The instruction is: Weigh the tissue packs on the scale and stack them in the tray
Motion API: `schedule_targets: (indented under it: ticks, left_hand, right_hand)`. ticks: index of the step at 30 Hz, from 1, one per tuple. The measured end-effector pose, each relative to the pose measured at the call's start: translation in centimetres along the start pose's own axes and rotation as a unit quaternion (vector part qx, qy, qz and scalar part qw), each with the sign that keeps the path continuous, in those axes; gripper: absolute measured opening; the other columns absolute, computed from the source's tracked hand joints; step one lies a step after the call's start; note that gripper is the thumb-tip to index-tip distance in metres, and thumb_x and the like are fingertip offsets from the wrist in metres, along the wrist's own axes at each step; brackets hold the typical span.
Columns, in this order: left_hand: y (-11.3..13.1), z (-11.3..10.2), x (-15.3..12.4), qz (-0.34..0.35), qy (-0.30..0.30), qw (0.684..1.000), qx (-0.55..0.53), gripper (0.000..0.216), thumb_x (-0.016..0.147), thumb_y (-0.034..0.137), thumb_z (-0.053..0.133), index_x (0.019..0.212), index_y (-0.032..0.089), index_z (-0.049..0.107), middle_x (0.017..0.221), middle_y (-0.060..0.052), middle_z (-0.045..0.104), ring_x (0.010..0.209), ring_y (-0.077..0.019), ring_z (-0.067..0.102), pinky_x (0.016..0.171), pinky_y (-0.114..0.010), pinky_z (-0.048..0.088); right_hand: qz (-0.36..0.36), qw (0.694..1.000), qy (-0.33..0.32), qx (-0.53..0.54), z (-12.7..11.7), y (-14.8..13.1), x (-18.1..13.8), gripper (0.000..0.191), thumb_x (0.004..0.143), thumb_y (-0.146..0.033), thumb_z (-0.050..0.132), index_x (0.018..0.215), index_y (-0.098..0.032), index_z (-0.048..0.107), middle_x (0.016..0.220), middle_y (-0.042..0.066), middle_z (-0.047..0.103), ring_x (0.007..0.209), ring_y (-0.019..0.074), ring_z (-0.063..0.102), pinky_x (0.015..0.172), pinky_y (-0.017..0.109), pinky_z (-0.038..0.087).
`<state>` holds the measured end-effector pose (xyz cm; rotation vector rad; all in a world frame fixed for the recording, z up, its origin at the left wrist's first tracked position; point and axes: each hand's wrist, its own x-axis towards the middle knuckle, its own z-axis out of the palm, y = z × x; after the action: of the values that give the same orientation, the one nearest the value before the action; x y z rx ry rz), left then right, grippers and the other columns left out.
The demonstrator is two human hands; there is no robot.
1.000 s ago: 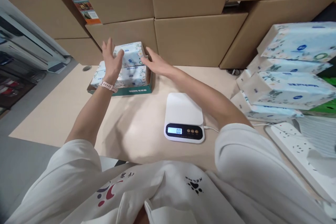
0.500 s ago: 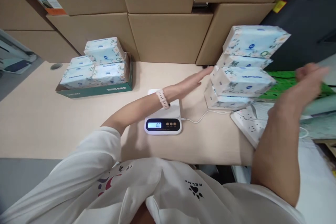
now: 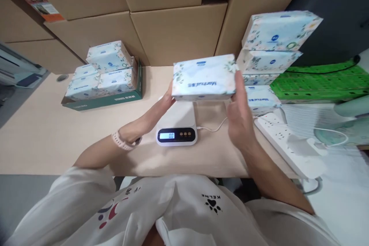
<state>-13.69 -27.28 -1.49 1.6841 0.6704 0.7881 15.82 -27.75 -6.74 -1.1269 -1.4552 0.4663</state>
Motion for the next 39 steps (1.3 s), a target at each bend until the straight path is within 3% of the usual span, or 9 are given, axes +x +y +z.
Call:
schedule_targets:
  ticks: [3,5,9,12,17,22,25,30,39]
  left_hand:
    - [-0.8,-1.2,-4.9,-0.042,0.020,0.999,0.015,0.088,0.110,0.082,0.035,0.184,0.048,0.002,0.192,0.017,-0.009,0.181,-0.0322,-0.015,0.151,-0.057,-0.003]
    - [-1.6,-1.6,-7.0,-0.074,0.039,0.996,0.013,0.086,0.111,0.080,0.035,0.183,0.048,0.001,0.192,0.016,-0.011,0.181,-0.0337,-0.016,0.150,-0.059,-0.004]
    - [-3.5,-2.0,-8.8,-0.109,0.069,0.991,0.023,0.088,0.113,0.076,0.038,0.184,0.042,0.000,0.193,0.010,-0.010,0.181,-0.0347,-0.012,0.151,-0.056,0.000]
    - [-4.9,-2.2,-9.3,-0.094,0.104,0.989,0.055,0.087,0.112,0.075,0.042,0.185,0.042,0.006,0.194,0.008,-0.005,0.182,-0.0333,-0.007,0.151,-0.052,0.000]
    - [-6.7,-3.0,-9.6,-0.069,0.225,0.972,0.003,0.093,0.104,0.086,0.049,0.182,0.039,0.028,0.195,0.003,0.006,0.183,-0.0322,-0.003,0.150,-0.052,0.011]
    - [-7.2,-4.1,-9.4,-0.135,0.274,0.935,-0.179,0.085,0.101,0.088,0.052,0.166,0.034,0.056,0.191,-0.004,0.029,0.182,-0.0313,0.014,0.146,-0.055,0.023]
    - [-7.0,-4.0,-9.1,-0.168,0.299,0.905,-0.253,0.074,0.101,0.077,0.060,0.153,0.025,0.068,0.181,-0.010,0.049,0.177,-0.0315,0.033,0.145,-0.050,0.030]
    - [-6.8,-4.0,-8.6,-0.195,0.356,0.865,-0.294,0.048,0.100,0.055,0.066,0.128,0.019,0.078,0.156,-0.014,0.074,0.156,-0.0296,0.064,0.137,-0.045,0.044]
    - [-6.5,-4.4,-8.2,-0.213,0.382,0.846,-0.304,0.035,0.098,0.041,0.064,0.116,0.016,0.080,0.138,-0.015,0.083,0.140,-0.0275,0.075,0.129,-0.044,0.054]
  right_hand:
    - [0.018,0.990,-0.125,0.066,3.2,-1.2,-4.4,0.077,0.110,-0.067,0.053,0.180,-0.050,0.029,0.192,-0.008,0.024,0.181,0.0269,0.017,0.149,0.053,0.020]
    - [0.057,0.982,-0.162,0.083,4.6,-1.1,-6.2,0.074,0.112,-0.067,0.047,0.181,-0.051,0.026,0.192,-0.010,0.023,0.181,0.0272,0.018,0.149,0.055,0.018]
    - [0.127,0.965,-0.206,0.099,6.2,-0.7,-7.0,0.078,0.110,-0.074,0.044,0.182,-0.047,0.027,0.189,-0.008,0.031,0.177,0.0326,0.033,0.147,0.060,0.027]
    - [0.107,0.974,-0.157,0.121,6.6,-0.5,-6.6,0.077,0.107,-0.077,0.050,0.177,-0.047,0.040,0.185,-0.005,0.042,0.175,0.0337,0.038,0.146,0.061,0.029]
    - [0.097,0.987,0.026,0.125,6.2,-0.4,-6.1,0.064,0.105,-0.074,0.057,0.160,-0.041,0.062,0.164,0.005,0.068,0.150,0.0329,0.066,0.137,0.062,0.039]
    - [0.177,0.943,0.199,0.202,6.0,-1.3,-4.6,0.047,0.105,-0.064,0.057,0.133,-0.032,0.078,0.126,0.002,0.086,0.103,0.0187,0.079,0.113,0.044,0.052]
    - [0.231,0.912,0.217,0.260,5.8,-2.1,-3.7,0.050,0.103,-0.069,0.056,0.121,-0.030,0.082,0.110,0.001,0.088,0.086,0.0168,0.077,0.097,0.038,0.055]
    - [0.298,0.887,0.190,0.298,5.1,-2.6,-3.2,0.060,0.102,-0.076,0.053,0.107,-0.026,0.086,0.100,0.005,0.088,0.077,0.0172,0.076,0.085,0.035,0.054]
    - [0.348,0.868,0.190,0.300,5.2,-3.2,-2.7,0.077,0.103,-0.084,0.040,0.092,-0.022,0.086,0.089,0.009,0.085,0.073,0.0189,0.070,0.076,0.036,0.054]
